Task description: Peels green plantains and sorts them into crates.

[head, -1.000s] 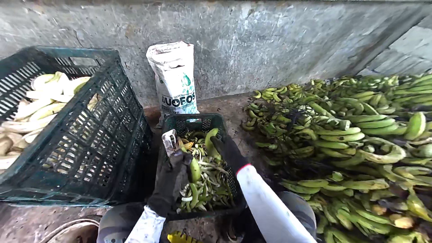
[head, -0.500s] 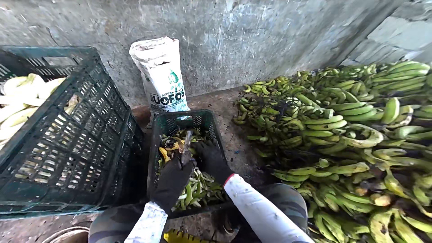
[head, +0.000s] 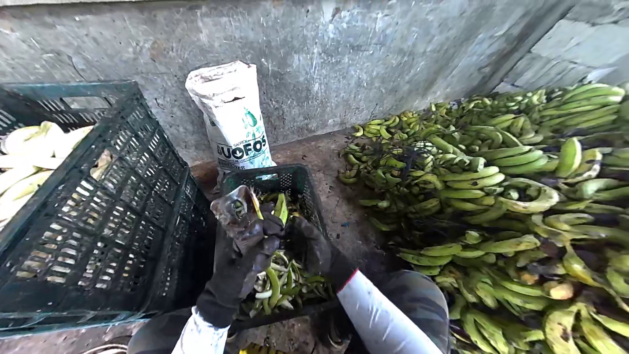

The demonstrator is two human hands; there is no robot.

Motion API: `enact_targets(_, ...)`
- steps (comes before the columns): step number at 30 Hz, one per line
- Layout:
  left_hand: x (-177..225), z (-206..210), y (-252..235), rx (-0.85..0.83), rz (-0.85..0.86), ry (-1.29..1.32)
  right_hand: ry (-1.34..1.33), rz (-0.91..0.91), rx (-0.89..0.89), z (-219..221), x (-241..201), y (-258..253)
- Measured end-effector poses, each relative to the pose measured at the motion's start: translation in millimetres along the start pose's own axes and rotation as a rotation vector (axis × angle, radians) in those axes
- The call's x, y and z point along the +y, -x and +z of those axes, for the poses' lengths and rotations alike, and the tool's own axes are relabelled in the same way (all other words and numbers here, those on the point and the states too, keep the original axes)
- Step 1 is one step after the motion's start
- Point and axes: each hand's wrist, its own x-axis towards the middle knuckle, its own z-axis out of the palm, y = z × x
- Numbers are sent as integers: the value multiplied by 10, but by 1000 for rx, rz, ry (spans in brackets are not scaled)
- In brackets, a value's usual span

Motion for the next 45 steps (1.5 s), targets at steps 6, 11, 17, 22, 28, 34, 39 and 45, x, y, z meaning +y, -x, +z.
enact_targets(6, -99, 72, 112, -29, 34, -200, -415, -91, -202, 204, -61, -80)
enact_targets(11, -192, 26, 305, 296, -304, -437, 113, -308, 369, 149, -470, -53)
enact_targets(17, -471, 357, 499, 242, -625, -150, 374, -504, 361, 129, -647, 132)
enact_targets(22, -73, 616, 97, 276, -278, 130, 405, -525, 366, 143, -658, 99)
enact_targets(28, -529, 348, 415, 82, -928, -117, 217, -417, 280, 137, -938, -23)
enact_targets(34, -91, 144, 82, -116, -578, -616, 79, -286, 135, -148, -846, -145)
enact_targets(39, 73, 129, -128, -327, -409, -1086, 10, -208, 160, -127, -663, -155)
enact_targets(45, -160, -22, -234, -179, -365, -1300, -21, -200, 183, 80, -325, -176)
